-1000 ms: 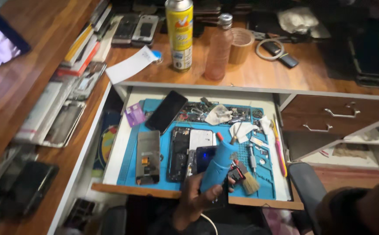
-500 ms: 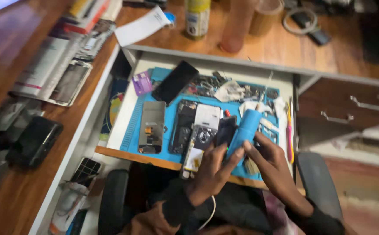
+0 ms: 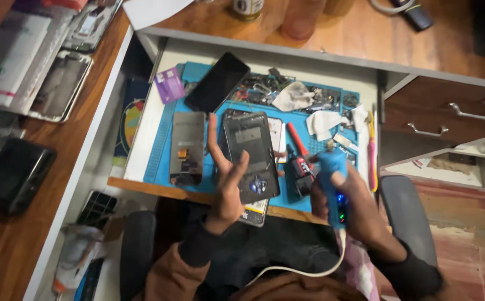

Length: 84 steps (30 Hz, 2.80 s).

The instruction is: The person uses a blue heat gun to apply heat to the back of a disassembled smartphone, focusing on the camera module area. They rotate the phone to heat different edges and then set it down on the workbench among other phone parts.

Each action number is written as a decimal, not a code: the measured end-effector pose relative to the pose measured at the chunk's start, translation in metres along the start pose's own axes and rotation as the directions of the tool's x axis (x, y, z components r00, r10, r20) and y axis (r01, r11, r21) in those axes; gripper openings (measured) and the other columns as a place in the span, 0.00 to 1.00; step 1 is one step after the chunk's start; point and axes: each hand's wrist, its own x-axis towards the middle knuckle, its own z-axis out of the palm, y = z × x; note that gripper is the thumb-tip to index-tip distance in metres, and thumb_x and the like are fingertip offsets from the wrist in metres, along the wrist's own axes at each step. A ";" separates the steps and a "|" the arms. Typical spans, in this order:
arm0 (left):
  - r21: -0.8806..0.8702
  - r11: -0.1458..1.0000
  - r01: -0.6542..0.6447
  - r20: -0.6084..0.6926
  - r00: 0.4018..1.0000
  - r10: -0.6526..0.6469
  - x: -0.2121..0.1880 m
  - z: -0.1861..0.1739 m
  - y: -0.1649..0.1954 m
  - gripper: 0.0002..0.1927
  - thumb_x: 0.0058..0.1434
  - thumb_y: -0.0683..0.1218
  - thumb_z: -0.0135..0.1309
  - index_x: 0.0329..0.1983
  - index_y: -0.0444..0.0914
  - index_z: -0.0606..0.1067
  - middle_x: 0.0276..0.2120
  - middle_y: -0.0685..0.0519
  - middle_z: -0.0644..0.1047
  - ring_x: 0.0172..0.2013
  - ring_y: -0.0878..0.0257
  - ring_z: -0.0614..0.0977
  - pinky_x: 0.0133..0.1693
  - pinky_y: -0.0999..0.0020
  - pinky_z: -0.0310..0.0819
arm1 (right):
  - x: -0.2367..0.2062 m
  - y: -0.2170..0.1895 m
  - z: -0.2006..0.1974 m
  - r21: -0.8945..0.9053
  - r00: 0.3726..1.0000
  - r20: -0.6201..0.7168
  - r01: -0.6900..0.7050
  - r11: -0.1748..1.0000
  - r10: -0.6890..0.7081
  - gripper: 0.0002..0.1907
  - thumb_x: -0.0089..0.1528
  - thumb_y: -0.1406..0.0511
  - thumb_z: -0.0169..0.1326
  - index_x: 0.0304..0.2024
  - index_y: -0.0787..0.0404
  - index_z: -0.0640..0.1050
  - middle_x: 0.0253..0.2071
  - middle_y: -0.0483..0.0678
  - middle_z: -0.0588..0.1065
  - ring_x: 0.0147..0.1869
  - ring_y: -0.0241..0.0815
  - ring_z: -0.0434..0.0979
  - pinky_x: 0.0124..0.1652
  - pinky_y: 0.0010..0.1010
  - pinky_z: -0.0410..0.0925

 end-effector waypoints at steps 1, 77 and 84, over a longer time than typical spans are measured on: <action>-0.033 0.999 -0.012 -0.014 1.000 0.011 0.000 -0.001 0.003 0.36 0.73 0.50 0.47 0.76 0.54 0.41 0.62 0.41 0.70 0.53 0.50 0.82 0.49 0.55 0.82 | -0.005 0.007 0.003 -0.087 0.995 -0.042 -0.099 0.991 0.095 0.28 0.65 0.55 0.52 0.62 0.63 0.67 0.29 0.51 0.71 0.23 0.39 0.71 0.22 0.30 0.65; -0.067 0.984 0.167 0.071 0.984 -0.162 -0.019 -0.001 0.019 0.31 0.75 0.49 0.44 0.76 0.32 0.53 0.71 0.36 0.64 0.67 0.45 0.72 0.66 0.53 0.70 | -0.017 0.025 0.042 -0.625 0.993 0.093 0.002 0.781 0.072 0.16 0.67 0.62 0.49 0.54 0.63 0.72 0.20 0.44 0.71 0.16 0.32 0.71 0.17 0.26 0.64; -0.028 0.985 0.168 0.064 0.984 -0.165 -0.020 -0.001 0.017 0.32 0.75 0.49 0.44 0.76 0.31 0.53 0.72 0.36 0.64 0.67 0.45 0.72 0.68 0.53 0.68 | -0.018 0.029 0.045 -0.626 0.996 0.039 -0.038 0.779 0.080 0.15 0.67 0.63 0.50 0.53 0.64 0.72 0.20 0.44 0.71 0.17 0.33 0.71 0.17 0.27 0.64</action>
